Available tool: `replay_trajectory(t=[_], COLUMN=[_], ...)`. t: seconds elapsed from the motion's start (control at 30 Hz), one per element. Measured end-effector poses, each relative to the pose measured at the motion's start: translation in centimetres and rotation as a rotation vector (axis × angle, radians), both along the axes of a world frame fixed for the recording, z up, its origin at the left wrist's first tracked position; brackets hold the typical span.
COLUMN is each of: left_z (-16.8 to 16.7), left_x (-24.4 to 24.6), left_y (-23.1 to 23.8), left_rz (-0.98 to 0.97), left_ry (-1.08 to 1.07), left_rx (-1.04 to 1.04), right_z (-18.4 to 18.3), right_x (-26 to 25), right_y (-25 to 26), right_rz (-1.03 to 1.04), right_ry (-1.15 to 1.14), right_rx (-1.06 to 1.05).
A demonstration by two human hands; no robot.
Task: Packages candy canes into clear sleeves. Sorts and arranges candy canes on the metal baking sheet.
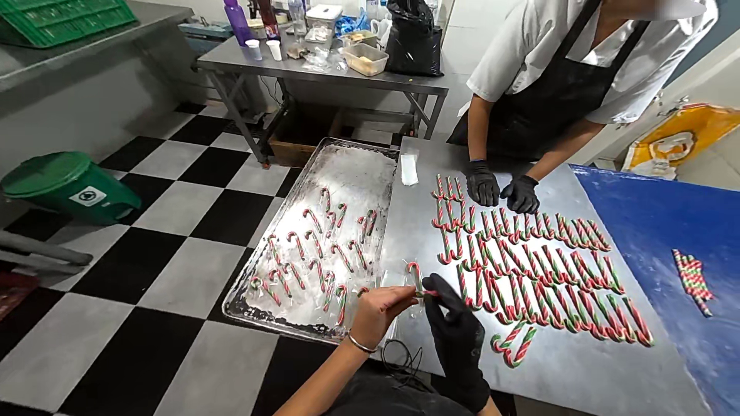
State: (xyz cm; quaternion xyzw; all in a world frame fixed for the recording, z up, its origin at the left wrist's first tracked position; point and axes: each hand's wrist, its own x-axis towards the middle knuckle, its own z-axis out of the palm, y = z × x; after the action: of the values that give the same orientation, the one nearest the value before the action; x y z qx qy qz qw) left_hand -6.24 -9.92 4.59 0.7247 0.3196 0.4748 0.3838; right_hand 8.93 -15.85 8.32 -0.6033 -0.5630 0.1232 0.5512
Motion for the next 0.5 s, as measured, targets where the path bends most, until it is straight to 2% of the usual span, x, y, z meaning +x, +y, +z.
replay_trajectory(t=[0.07,0.1,0.17,0.2,0.23,0.3,0.37,0.4,0.5], left_z=[0.2,0.2,0.1,0.0,-0.2,-1.4,-3.4,-4.6,-8.0], left_x=[0.5,0.6,0.9,1.0,0.9,0.6,-0.4,-1.0,-1.6], left_y=[-0.2,-0.3,-0.7,-1.0,-1.1,-0.5,1.5,2.9,5.1], left_rz=[0.009,-0.001,-0.078,-0.134,-0.176,-0.094,0.110,0.151,0.124], left_ry=[-0.049,-0.060,-0.036,-0.010,0.004,0.048,0.277,0.408,0.638], left_rx=[-0.042,-0.085,-0.139,-0.151,-0.164,-0.231,-0.420,-0.522,-0.635], right_z=[-1.2,-1.4,-1.7,-1.9,-2.1,-2.9,-4.6,-5.8,-10.0], right_x=[0.5,0.7,0.9,1.0,1.2,1.6,1.9,2.0,2.2], right_y=[-0.4,-0.9,-1.6,-1.9,-2.1,-1.9,-0.8,0.0,1.3], right_rz=[0.064,0.119,0.219,0.210,0.172,0.044,-0.115,-0.167,-0.194], right_ry=[-0.292,-0.320,-0.063,0.061,0.087,0.018,0.004,0.027,0.035], right_rx=[-0.151,-0.311,-0.508,-0.528,-0.524,-0.491,-0.443,-0.438,-0.473])
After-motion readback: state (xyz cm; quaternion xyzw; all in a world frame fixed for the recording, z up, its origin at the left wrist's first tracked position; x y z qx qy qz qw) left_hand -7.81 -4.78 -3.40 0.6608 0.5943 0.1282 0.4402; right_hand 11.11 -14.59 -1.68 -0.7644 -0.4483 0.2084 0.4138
